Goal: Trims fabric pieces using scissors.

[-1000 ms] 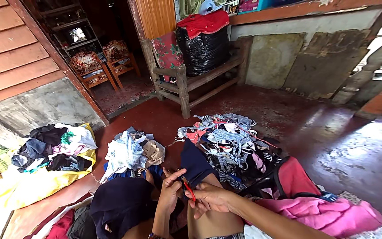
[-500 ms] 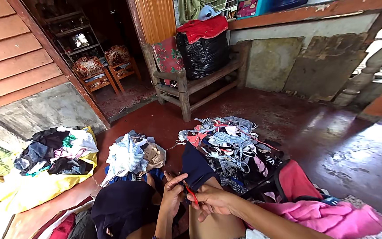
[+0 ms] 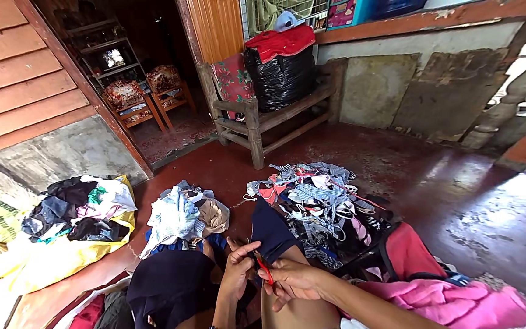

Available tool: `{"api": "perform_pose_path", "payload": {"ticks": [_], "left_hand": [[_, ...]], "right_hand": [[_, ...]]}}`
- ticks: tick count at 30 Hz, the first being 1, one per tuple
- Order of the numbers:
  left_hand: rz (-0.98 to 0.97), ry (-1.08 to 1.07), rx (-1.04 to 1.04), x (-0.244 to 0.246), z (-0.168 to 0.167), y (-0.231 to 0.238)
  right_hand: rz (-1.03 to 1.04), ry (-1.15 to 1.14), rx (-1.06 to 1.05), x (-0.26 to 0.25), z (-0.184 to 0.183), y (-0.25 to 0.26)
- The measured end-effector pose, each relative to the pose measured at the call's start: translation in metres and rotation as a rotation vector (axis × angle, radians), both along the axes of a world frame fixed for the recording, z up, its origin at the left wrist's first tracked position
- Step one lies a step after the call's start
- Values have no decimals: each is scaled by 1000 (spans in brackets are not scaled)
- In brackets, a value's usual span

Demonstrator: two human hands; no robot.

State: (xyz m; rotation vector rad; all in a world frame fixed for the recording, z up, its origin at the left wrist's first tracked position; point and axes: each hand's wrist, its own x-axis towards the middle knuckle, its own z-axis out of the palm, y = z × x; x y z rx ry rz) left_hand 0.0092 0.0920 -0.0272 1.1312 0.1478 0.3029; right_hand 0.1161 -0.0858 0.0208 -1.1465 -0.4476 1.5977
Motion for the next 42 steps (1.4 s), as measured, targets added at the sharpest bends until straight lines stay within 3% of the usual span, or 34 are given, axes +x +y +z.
{"api": "perform_pose_path", "payload": {"ticks": [5, 8, 12, 16, 18, 23, 25, 31, 35, 38, 42], "left_hand": [[-11, 21, 3, -1, 0, -1], [12, 25, 18, -1, -1, -1], [39, 24, -16, -3, -1, 4], [52, 29, -41, -2, -3, 5], [55, 36, -56, -1, -4, 5], [70, 37, -37, 0, -6, 6], [76, 38, -42, 1, -9, 6], [98, 35, -48, 1, -9, 3], [142, 35, 97, -3, -2, 6], [333, -16, 390, -5, 15, 6], [611, -285, 512, 10, 73, -8]], "right_hand": [[-21, -19, -2, 1, 3, -1], [87, -92, -28, 4, 6, -2], [436, -533, -107, 11, 21, -8], [700, -916, -158, 23, 66, -23], [570, -1032, -102, 37, 75, -32], [-161, -1210, -121, 68, 78, -33], [-271, -1314, -153, 75, 71, -33], [3, -1395, -249, 62, 43, -26], [-21, -1429, -354, 42, 39, -14], [-45, -1441, -355, 43, 39, -13], [-34, -1495, -352, 44, 36, -10]]}}
